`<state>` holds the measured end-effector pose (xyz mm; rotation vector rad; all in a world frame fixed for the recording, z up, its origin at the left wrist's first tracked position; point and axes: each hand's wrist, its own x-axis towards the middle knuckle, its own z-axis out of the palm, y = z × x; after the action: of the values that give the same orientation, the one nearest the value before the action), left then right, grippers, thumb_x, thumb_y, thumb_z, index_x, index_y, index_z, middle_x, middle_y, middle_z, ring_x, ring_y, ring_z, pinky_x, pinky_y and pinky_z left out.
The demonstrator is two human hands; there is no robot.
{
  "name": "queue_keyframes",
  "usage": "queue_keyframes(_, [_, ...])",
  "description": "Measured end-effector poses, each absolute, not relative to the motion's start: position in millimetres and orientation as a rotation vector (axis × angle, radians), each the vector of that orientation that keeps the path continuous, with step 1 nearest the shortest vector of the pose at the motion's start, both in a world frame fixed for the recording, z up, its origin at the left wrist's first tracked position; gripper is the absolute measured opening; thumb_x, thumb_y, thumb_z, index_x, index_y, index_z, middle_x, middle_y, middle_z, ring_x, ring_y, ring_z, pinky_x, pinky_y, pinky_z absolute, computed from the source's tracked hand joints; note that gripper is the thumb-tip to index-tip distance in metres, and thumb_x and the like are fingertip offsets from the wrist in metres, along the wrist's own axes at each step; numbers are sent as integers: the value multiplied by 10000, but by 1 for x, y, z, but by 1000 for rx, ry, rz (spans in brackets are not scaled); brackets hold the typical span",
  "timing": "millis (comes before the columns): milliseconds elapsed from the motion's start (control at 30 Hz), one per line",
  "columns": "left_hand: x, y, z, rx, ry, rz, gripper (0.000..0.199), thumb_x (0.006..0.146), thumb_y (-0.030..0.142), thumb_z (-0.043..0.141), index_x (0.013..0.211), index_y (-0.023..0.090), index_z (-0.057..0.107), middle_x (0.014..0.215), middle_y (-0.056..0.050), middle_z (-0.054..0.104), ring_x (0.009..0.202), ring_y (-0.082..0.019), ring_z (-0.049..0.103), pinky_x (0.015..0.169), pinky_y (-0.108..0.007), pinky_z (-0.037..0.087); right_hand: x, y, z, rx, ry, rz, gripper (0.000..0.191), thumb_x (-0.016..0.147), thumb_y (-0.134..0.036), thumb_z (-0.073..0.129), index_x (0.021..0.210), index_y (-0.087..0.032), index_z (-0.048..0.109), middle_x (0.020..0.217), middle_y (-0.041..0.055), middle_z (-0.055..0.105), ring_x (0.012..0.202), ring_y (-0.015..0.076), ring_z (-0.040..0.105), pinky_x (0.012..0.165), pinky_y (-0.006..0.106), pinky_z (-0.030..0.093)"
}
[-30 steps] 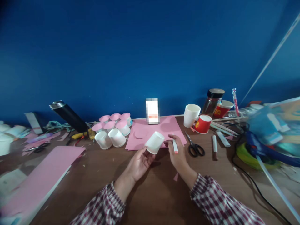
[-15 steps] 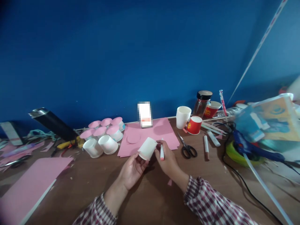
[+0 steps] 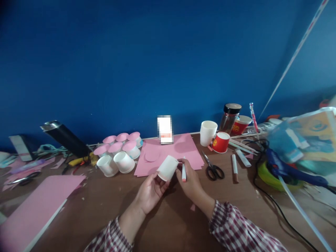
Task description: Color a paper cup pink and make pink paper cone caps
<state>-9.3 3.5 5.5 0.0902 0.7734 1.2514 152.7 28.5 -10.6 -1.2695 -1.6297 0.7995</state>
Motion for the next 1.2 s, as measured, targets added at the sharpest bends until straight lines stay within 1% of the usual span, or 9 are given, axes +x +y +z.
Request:
queue_keyframes(167, [-9, 3, 6, 112, 784, 1243, 98, 896, 152, 531, 963, 113, 590, 898, -86, 704, 776, -164, 676, 675, -294, 591, 152, 29, -11, -1280, -1641, 779, 252, 896, -306, 487, 1137, -234, 471, 1075, 97, 685, 999, 257, 674, 826, 414, 535])
queue_keyframes(367, [-9, 4, 6, 103, 801, 1244, 92, 890, 150, 536, 951, 111, 592, 876, -87, 696, 739, -154, 664, 656, -282, 583, 152, 30, -14, -1257, -1645, 749, 248, 883, -292, 493, 1122, -228, 480, 1049, 94, 691, 980, 255, 681, 818, 407, 543])
queue_keyframes(600, [-8, 4, 8, 104, 791, 1241, 98, 903, 147, 514, 953, 109, 590, 882, -83, 698, 732, -149, 669, 646, -273, 584, 151, 30, -14, -1256, -1641, 756, 255, 882, -293, 493, 1127, -226, 473, 1062, 102, 686, 993, 256, 674, 853, 430, 529])
queue_keyframes(733, [-8, 3, 7, 100, 787, 1247, 76, 888, 142, 535, 932, 115, 591, 870, -81, 701, 724, -149, 670, 649, -278, 588, 151, 30, -12, -1255, -1626, 746, 246, 871, -280, 502, 1111, -226, 493, 1031, 89, 700, 968, 250, 685, 825, 407, 541])
queue_keyframes(867, [-8, 3, 6, 102, 775, 1246, 76, 873, 139, 553, 937, 121, 588, 871, -80, 705, 734, -150, 674, 665, -283, 592, 151, 30, -11, -1274, -1631, 714, 254, 863, -276, 507, 1112, -225, 503, 1019, 87, 705, 949, 254, 688, 815, 411, 540])
queue_keyframes(1033, [-8, 3, 8, 90, 786, 1241, 73, 875, 138, 551, 936, 123, 587, 869, -81, 706, 731, -148, 674, 662, -279, 589, 152, 30, -15, -1285, -1639, 737, 275, 874, -300, 493, 1138, -221, 482, 1049, 103, 694, 970, 268, 676, 836, 438, 530])
queue_keyframes(1200, [-7, 3, 10, 78, 789, 1241, 86, 903, 145, 510, 940, 110, 579, 861, -78, 700, 708, -147, 669, 646, -283, 584, 152, 31, -16, -1275, -1629, 775, 282, 874, -318, 496, 1136, -216, 477, 1063, 109, 683, 988, 272, 670, 843, 438, 532])
